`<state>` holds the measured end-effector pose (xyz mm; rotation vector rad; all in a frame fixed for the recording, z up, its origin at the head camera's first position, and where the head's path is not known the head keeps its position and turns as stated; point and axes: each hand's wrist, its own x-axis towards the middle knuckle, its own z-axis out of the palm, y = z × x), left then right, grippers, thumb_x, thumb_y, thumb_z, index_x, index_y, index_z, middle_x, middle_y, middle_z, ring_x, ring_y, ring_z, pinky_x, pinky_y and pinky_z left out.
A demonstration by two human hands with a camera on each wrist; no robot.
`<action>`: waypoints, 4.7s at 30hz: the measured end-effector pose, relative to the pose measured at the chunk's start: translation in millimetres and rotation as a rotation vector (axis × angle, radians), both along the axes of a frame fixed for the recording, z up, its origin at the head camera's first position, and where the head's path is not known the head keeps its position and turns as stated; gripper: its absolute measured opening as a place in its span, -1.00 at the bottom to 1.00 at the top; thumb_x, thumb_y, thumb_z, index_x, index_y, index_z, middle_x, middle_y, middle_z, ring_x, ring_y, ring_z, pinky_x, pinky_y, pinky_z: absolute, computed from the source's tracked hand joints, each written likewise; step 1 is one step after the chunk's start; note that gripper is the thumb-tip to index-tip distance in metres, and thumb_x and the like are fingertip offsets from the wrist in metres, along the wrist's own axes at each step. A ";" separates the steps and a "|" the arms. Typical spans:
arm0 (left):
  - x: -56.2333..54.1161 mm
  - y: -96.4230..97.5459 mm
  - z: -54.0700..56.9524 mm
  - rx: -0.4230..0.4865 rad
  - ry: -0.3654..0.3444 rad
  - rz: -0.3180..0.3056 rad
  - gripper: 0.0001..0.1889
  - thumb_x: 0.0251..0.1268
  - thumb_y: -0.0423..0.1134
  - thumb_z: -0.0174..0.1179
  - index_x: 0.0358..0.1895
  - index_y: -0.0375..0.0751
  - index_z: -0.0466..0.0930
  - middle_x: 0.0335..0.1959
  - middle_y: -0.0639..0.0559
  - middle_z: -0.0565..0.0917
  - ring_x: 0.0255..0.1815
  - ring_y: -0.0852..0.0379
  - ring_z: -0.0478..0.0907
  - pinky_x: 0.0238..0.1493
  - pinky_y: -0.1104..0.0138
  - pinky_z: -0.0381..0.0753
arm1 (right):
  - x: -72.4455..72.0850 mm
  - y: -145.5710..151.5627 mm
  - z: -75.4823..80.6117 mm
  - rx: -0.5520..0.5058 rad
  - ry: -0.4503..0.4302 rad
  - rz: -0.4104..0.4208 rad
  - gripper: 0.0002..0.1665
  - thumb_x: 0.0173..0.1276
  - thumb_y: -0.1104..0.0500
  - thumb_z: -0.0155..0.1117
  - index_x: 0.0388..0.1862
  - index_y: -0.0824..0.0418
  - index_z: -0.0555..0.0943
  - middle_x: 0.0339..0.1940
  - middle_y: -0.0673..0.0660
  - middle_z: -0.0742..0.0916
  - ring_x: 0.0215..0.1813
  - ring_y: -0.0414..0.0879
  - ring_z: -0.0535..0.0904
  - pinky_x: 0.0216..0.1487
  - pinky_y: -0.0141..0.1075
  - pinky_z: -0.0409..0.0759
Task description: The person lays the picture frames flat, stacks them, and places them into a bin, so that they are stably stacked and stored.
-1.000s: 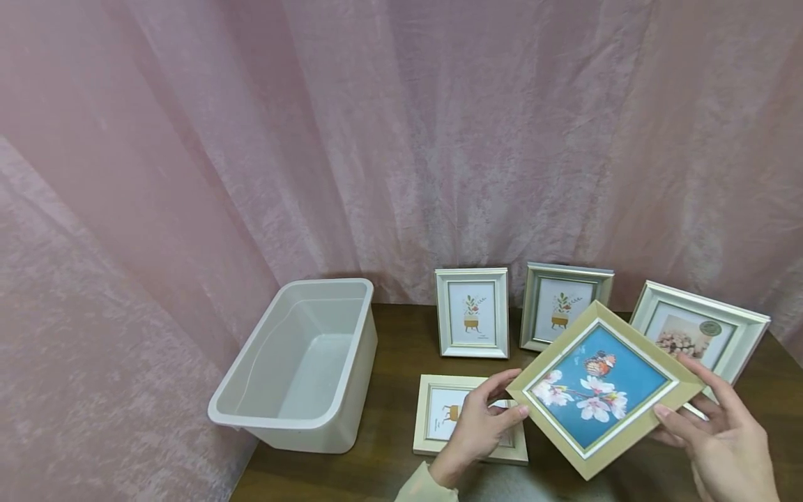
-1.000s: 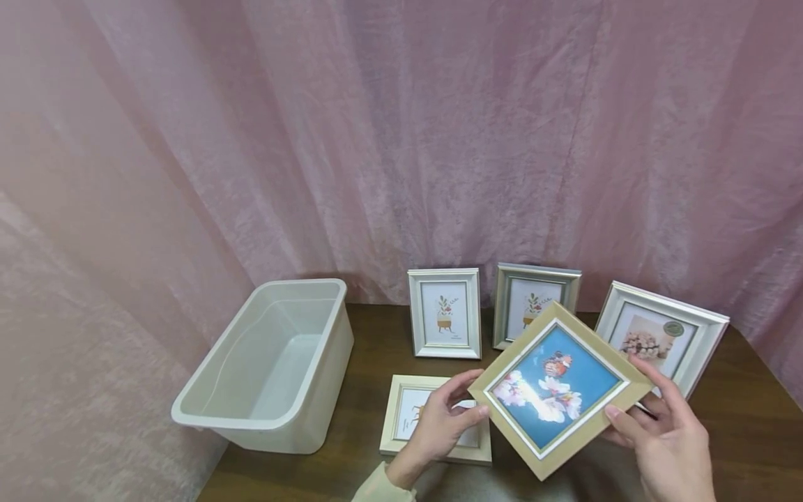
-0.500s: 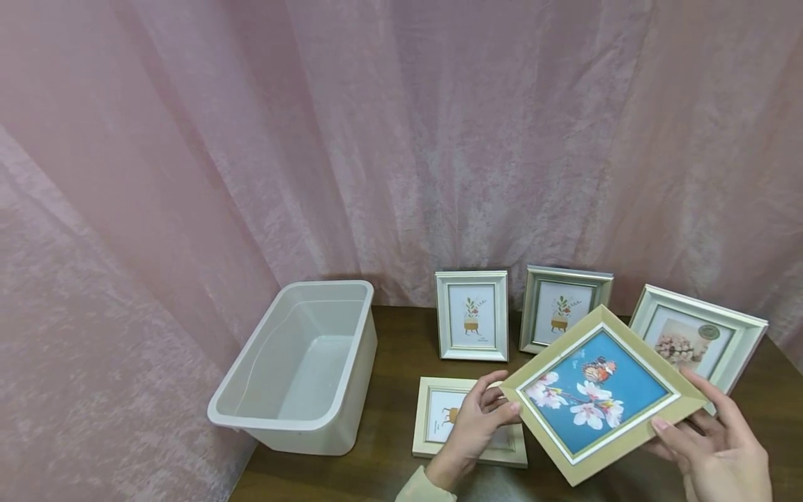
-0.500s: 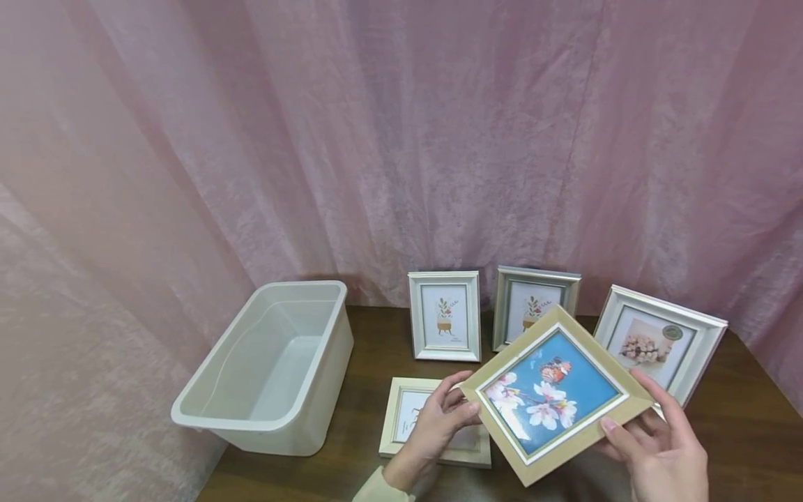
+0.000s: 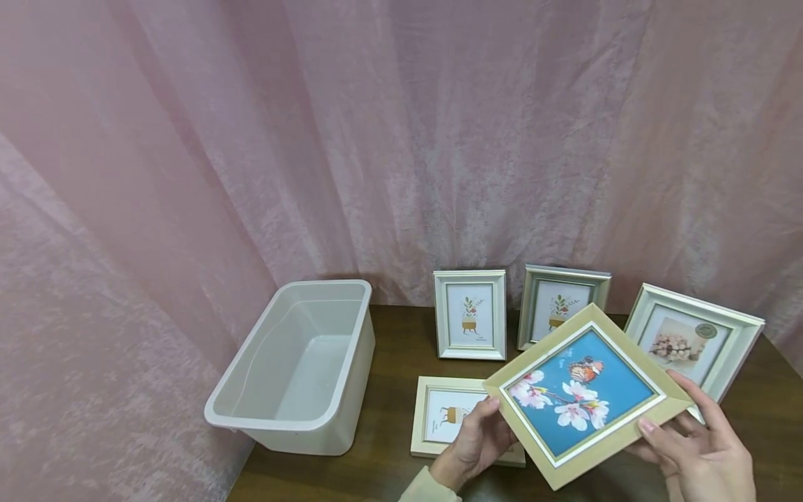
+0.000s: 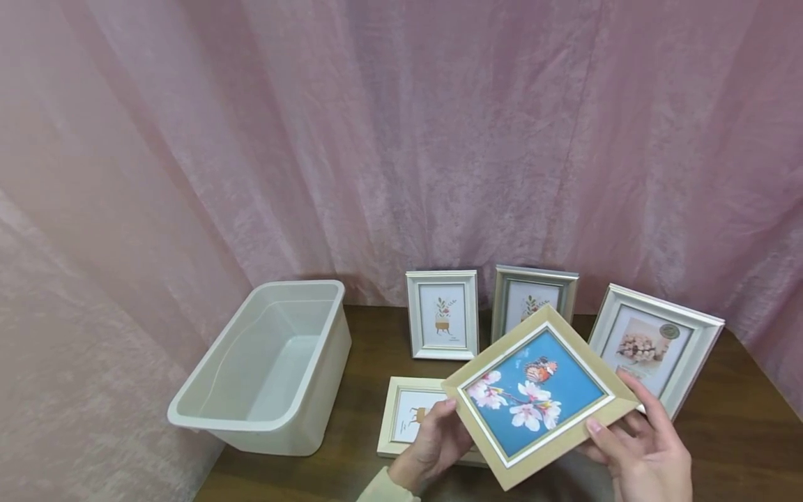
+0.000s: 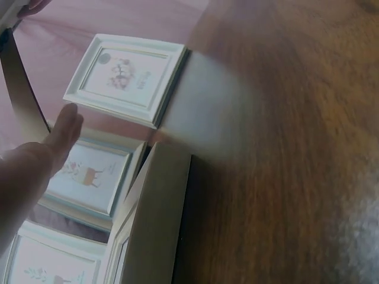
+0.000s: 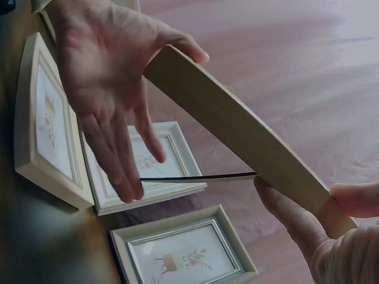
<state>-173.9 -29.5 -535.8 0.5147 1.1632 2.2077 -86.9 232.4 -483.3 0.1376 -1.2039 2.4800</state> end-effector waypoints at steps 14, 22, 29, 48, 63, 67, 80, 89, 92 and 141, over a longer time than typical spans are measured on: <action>-0.9 -2.0 5.1 -0.015 0.038 0.177 -0.43 0.53 -0.15 0.06 0.52 -0.24 0.35 0.15 0.24 0.74 0.15 0.31 0.72 0.22 0.35 0.71 | -2.1 -5.7 4.5 -0.046 -0.010 -0.036 -0.05 0.36 0.84 -0.01 0.57 0.14 0.52 0.05 0.14 0.90 -0.11 0.01 0.92 -0.31 -0.11 0.85; -0.8 -2.1 5.9 -0.100 0.067 0.258 -0.44 0.60 -0.24 0.11 0.49 -0.48 0.28 0.12 0.09 0.70 0.03 0.30 0.76 0.12 0.38 0.79 | -3.6 -2.3 -1.7 -0.019 -0.064 -0.086 -0.05 0.35 0.82 0.05 0.57 0.14 0.52 0.05 0.08 0.89 -0.12 -0.02 0.92 -0.33 -0.12 0.85; -0.1 -1.6 7.0 -0.150 0.083 0.332 -0.46 0.61 -0.31 0.20 0.45 -0.55 0.29 0.07 0.04 0.76 -0.07 0.31 0.79 0.05 0.40 0.81 | -5.3 -1.8 -5.0 -0.026 -0.069 -0.101 -0.05 0.35 0.82 0.06 0.58 0.14 0.51 0.06 0.08 0.89 -0.10 -0.03 0.92 -0.32 -0.13 0.85; 10.3 -0.3 15.4 -0.297 0.229 0.525 -0.39 0.42 -0.48 0.32 0.39 -0.51 0.20 0.23 -0.69 0.63 -0.03 0.34 0.74 0.01 0.46 0.79 | -10.7 -5.0 -13.9 -0.113 -0.064 -0.094 -0.09 0.35 0.82 0.05 0.50 0.14 0.58 -0.02 0.13 0.92 -0.16 -0.02 0.92 -0.39 -0.13 0.84; 15.0 -4.3 11.1 -0.381 0.294 0.676 -0.62 0.34 -0.46 0.42 0.14 -0.49 0.52 0.11 -0.51 0.75 -0.02 0.37 0.74 -0.02 0.53 0.74 | -16.7 -14.8 -27.7 -0.165 -0.041 -0.049 -0.10 0.35 0.82 0.06 0.50 0.14 0.58 0.02 0.17 0.91 -0.11 0.02 0.92 -0.35 -0.10 0.85; 15.7 -8.0 10.7 -0.377 0.302 0.687 -0.57 0.30 -0.48 0.43 0.17 -0.50 0.52 0.12 -0.51 0.75 -0.02 0.34 0.75 -0.05 0.51 0.75 | -18.2 -19.1 -29.5 -0.172 -0.051 -0.041 -0.10 0.34 0.82 0.05 0.49 0.15 0.59 0.03 0.15 0.90 -0.10 0.03 0.92 -0.34 -0.07 0.86; 23.3 -36.5 12.0 -0.409 0.386 0.517 0.16 -0.11 -0.49 0.69 0.67 -0.17 0.25 0.58 -0.17 0.54 0.34 0.16 0.62 0.37 0.31 0.66 | -17.1 -29.0 -38.1 -0.109 -0.068 0.038 -0.03 0.24 0.89 0.04 0.43 0.09 0.47 0.08 0.11 0.77 -0.04 0.05 0.90 -0.22 0.02 0.87; 33.9 -57.2 14.3 -0.680 0.567 0.440 0.50 -0.16 -0.29 0.77 0.84 -0.05 -0.17 0.80 -0.06 0.19 0.50 0.18 0.42 0.53 0.17 0.54 | -13.7 -35.4 -46.4 -0.029 -0.107 0.159 0.05 0.26 0.84 0.08 0.50 -0.03 0.27 0.10 0.01 0.81 -0.03 0.04 0.90 -0.13 -0.06 0.89; 35.8 -62.9 18.6 -0.752 0.616 0.447 0.54 -0.16 -0.21 0.80 0.84 -0.04 -0.21 0.79 -0.07 0.19 0.47 0.16 0.44 0.48 0.18 0.57 | -14.2 -39.2 -48.6 0.011 -0.060 0.215 0.13 0.29 0.83 0.08 0.61 -0.08 0.29 0.16 0.01 0.86 0.05 0.02 0.89 -0.12 -0.05 0.88; -8.8 -142.3 -9.4 -1.131 0.682 0.335 0.54 -0.27 -0.28 0.78 0.78 -0.31 -0.20 0.72 -0.35 0.28 0.68 -0.30 0.26 0.58 -0.45 0.23 | -41.6 -106.1 -77.5 0.842 -0.533 0.146 0.18 -0.03 0.47 0.76 0.60 0.52 0.38 0.21 0.45 0.75 -0.21 -0.42 0.70 -0.19 -0.40 0.78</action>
